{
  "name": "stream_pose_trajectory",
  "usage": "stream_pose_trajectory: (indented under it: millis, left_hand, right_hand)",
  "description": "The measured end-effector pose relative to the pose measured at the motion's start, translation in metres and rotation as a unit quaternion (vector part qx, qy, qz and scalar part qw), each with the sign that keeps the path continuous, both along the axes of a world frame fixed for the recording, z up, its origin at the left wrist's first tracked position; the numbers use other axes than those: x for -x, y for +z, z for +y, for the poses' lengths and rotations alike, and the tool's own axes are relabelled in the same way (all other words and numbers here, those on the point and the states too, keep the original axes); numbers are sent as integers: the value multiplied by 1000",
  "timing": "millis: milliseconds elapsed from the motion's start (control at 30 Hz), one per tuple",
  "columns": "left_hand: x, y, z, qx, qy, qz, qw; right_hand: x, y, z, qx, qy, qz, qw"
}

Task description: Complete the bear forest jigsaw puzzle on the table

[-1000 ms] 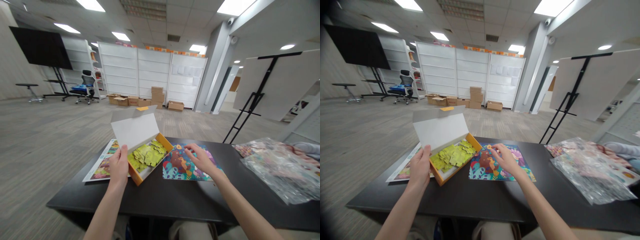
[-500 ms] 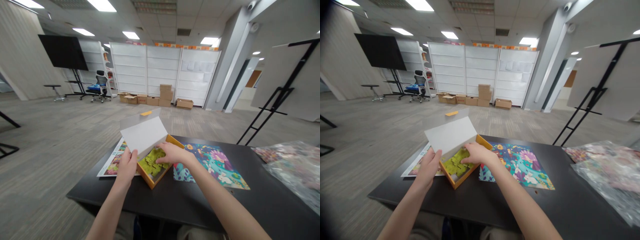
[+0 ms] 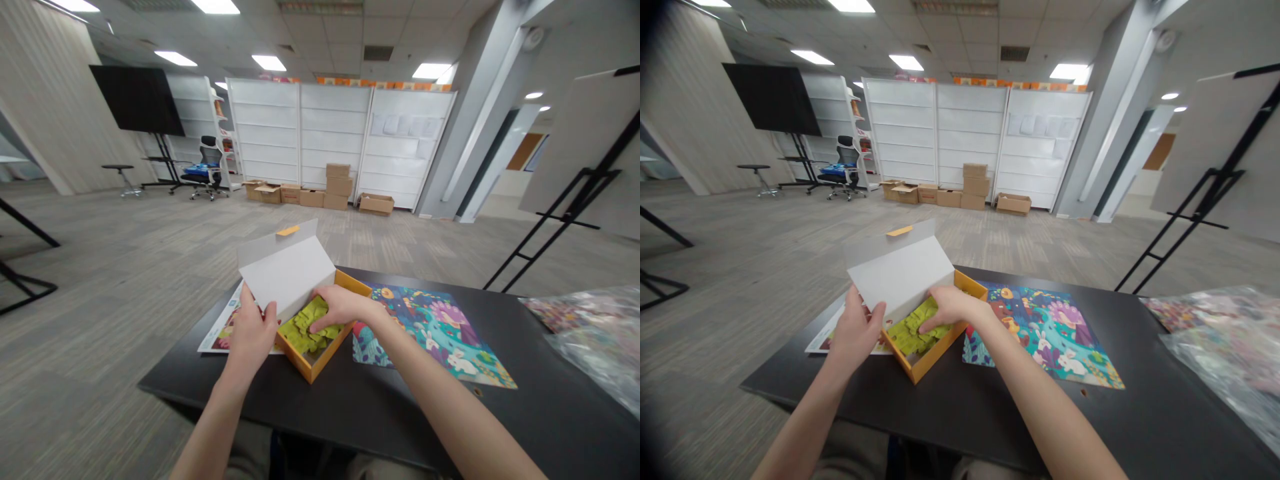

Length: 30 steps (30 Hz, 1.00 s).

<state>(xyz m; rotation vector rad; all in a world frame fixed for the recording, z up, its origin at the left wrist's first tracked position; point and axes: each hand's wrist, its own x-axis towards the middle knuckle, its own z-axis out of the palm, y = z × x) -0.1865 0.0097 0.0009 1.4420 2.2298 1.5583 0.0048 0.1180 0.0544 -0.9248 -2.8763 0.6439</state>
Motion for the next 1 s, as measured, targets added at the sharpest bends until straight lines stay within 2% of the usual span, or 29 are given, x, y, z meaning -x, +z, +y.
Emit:
stream_pose_trajectory:
  millis: [100, 167, 267, 433, 600, 700, 833, 900, 1000]
  left_hand:
    - [-6, 2, 1, 10, 22, 17, 1000]
    - [-7, 1, 2, -9, 31, 28, 999]
    - [-8, 0, 4, -32, 26, 49, 998]
    - [-15, 2, 2, -8, 19, 77, 997]
    - [-23, 7, 1, 10, 10, 80, 997]
    - [-27, 10, 2, 12, 15, 80, 997]
    - [-32, 13, 4, -1, 30, 89, 996]
    - [-34, 14, 5, -10, 30, 85, 996]
    - [-36, 15, 5, -30, 18, 75, 997]
  right_hand:
    - [-1, 3, -2, 12, 3, 0, 1000]
    - [-2, 5, -4, 15, 10, 0, 1000]
    - [-2, 3, -4, 21, 22, 11, 999]
    - [-1, 1, -5, 31, 43, 43, 998]
    - [-3, 11, -6, 71, 63, 54, 994]
    - [-7, 21, -4, 93, 50, 128, 986]
    - [-22, 38, -3, 146, -6, 284, 948]
    - [-38, 46, -4, 170, -54, 369, 912]
    - [-77, 48, -3, 144, -146, 470, 859]
